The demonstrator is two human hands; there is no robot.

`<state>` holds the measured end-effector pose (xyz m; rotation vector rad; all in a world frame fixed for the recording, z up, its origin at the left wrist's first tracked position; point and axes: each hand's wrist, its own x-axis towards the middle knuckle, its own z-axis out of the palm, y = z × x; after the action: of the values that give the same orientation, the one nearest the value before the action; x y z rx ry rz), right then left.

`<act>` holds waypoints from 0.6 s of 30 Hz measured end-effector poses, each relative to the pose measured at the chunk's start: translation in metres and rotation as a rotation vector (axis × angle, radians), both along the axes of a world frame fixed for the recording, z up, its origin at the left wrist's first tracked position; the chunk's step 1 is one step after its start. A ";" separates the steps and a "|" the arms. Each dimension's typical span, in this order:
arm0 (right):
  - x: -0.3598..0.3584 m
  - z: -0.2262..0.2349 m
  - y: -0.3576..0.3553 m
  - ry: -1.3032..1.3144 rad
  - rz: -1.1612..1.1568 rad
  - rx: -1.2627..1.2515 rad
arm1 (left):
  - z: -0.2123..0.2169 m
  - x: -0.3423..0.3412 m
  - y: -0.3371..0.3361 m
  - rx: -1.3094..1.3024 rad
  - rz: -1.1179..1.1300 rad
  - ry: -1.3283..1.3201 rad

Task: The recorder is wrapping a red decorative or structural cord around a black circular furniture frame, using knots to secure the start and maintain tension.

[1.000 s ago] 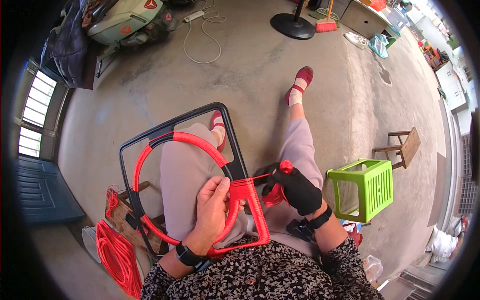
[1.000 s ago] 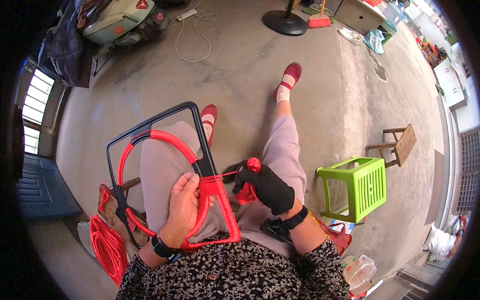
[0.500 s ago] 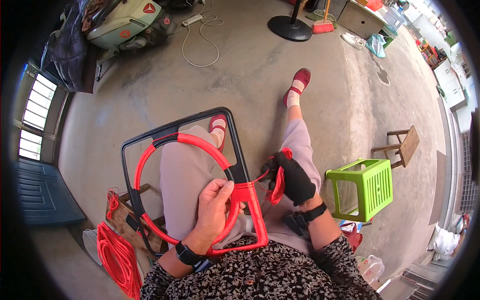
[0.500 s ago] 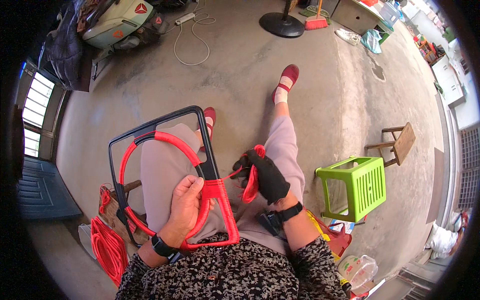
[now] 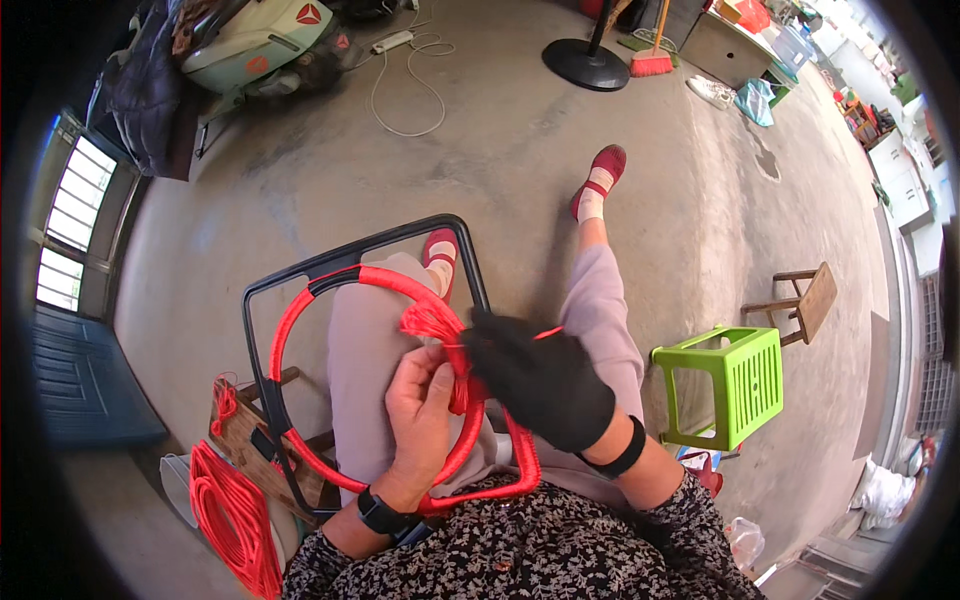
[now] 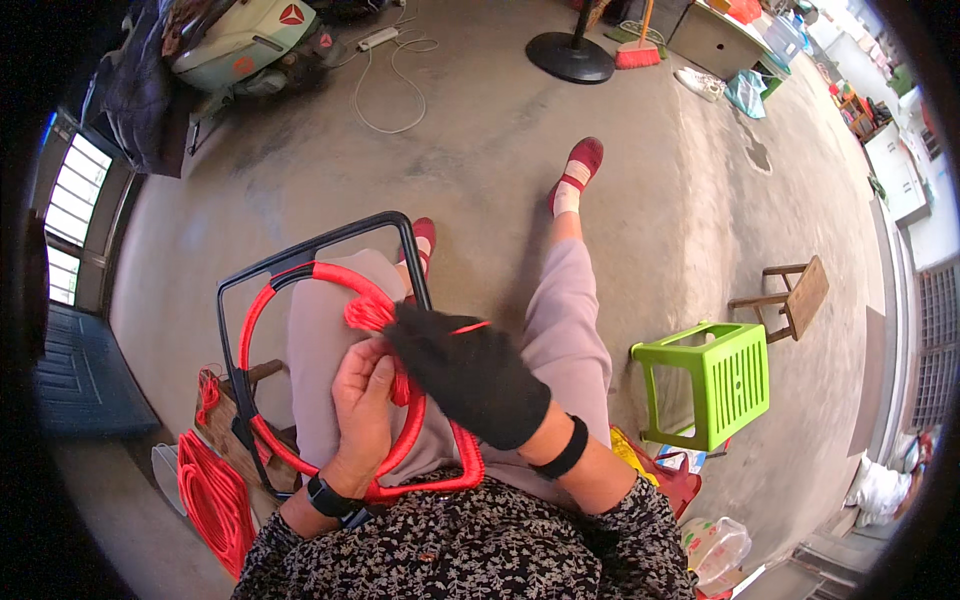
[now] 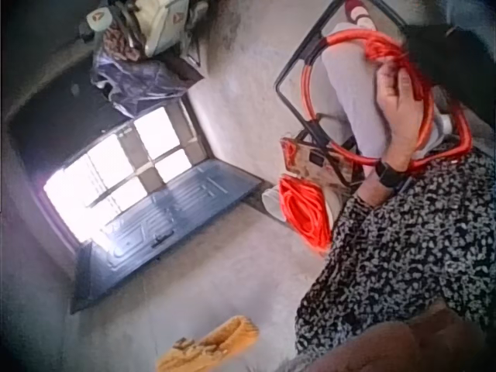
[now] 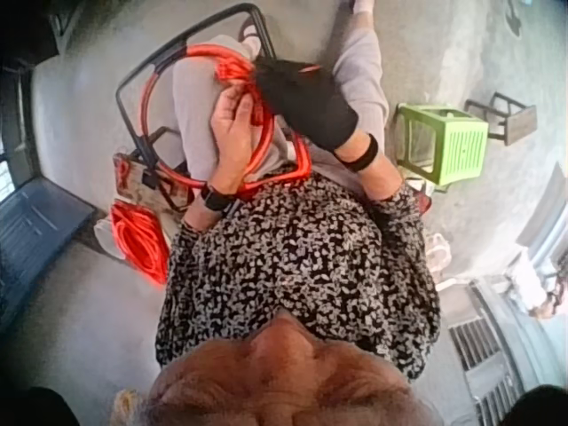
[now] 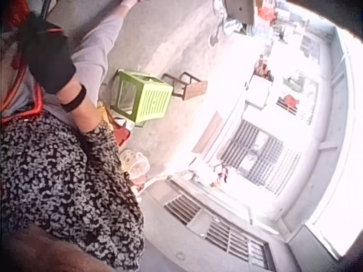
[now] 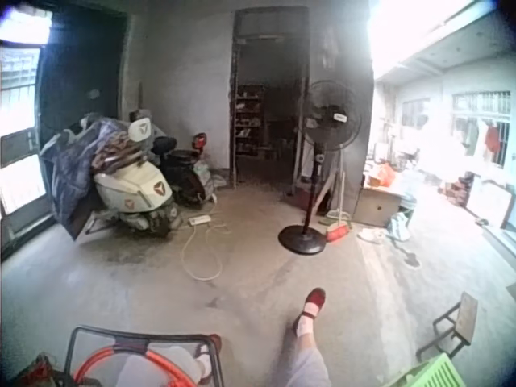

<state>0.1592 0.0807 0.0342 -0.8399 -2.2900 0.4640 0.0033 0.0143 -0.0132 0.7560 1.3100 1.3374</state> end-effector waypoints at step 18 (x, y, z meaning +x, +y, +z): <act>0.050 -0.040 -0.006 0.876 -0.417 -1.107 | 0.006 0.006 0.007 0.006 0.113 -0.247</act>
<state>0.2095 0.0747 -0.0059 -1.2200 -0.9043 1.5710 0.0091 0.0215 -0.0074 0.5082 1.1655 1.4751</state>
